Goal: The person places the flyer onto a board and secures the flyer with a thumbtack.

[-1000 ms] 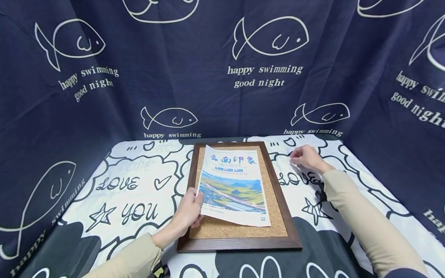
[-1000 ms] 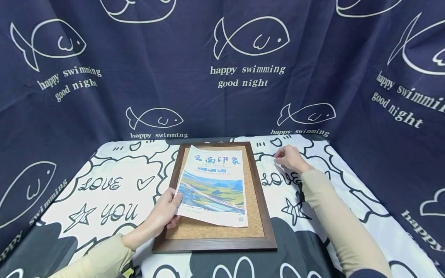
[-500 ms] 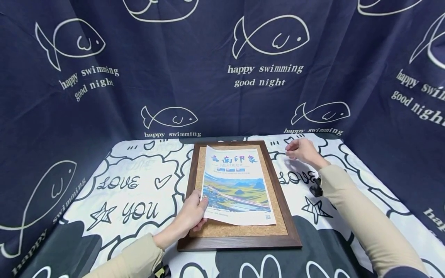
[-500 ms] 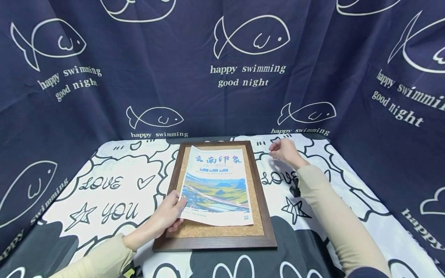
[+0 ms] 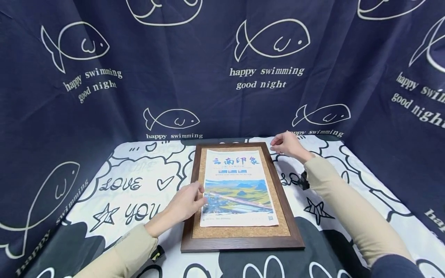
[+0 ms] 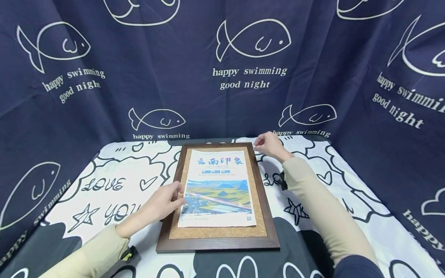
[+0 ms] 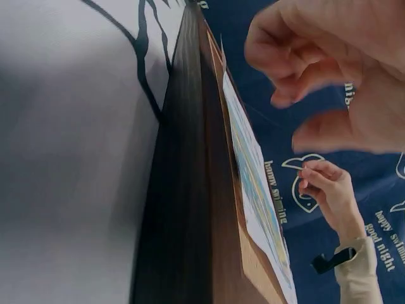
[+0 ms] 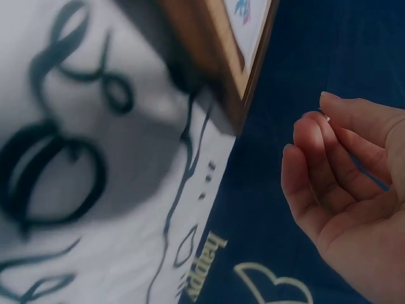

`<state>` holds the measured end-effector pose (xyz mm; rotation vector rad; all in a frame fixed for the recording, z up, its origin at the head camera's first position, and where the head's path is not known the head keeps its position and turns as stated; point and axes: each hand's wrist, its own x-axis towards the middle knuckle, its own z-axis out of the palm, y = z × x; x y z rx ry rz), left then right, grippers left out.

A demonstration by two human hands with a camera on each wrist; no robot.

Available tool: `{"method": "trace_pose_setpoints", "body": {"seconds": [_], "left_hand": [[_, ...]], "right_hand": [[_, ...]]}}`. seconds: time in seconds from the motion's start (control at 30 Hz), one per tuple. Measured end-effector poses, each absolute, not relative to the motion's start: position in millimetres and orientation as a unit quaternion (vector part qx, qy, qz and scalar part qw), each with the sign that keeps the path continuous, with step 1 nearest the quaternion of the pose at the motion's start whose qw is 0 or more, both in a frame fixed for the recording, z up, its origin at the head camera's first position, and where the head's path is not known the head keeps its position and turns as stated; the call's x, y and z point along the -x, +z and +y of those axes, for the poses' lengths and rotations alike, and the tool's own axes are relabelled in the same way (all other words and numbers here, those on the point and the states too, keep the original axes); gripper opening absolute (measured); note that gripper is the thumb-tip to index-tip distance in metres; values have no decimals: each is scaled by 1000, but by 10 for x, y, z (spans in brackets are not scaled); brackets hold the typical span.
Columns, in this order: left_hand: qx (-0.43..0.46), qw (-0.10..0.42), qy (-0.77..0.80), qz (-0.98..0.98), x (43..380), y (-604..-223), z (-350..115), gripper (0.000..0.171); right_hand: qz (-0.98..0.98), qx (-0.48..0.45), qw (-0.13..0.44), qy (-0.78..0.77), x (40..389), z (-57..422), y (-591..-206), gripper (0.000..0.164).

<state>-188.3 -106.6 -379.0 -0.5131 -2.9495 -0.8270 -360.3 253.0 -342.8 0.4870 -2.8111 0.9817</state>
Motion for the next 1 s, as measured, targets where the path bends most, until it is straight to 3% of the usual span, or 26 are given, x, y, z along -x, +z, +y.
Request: {"method": "trace_pose_setpoints", "body": {"seconds": [0.2, 0.37, 1.0], "left_hand": [[291, -11, -179, -940, 1971, -3866, -1086, 55], [331, -49, -160, -929, 2003, -3949, -1082, 70], [343, -77, -148, -924, 1957, -4001, -1039, 67]], "right_hand": [[-933, -170, 59, 313, 3762, 2156, -3425, 8], [-941, -182, 73, 274, 3859, 1822, -3404, 5], [-956, -155, 41, 244, 4042, 1223, -3692, 5]]}}
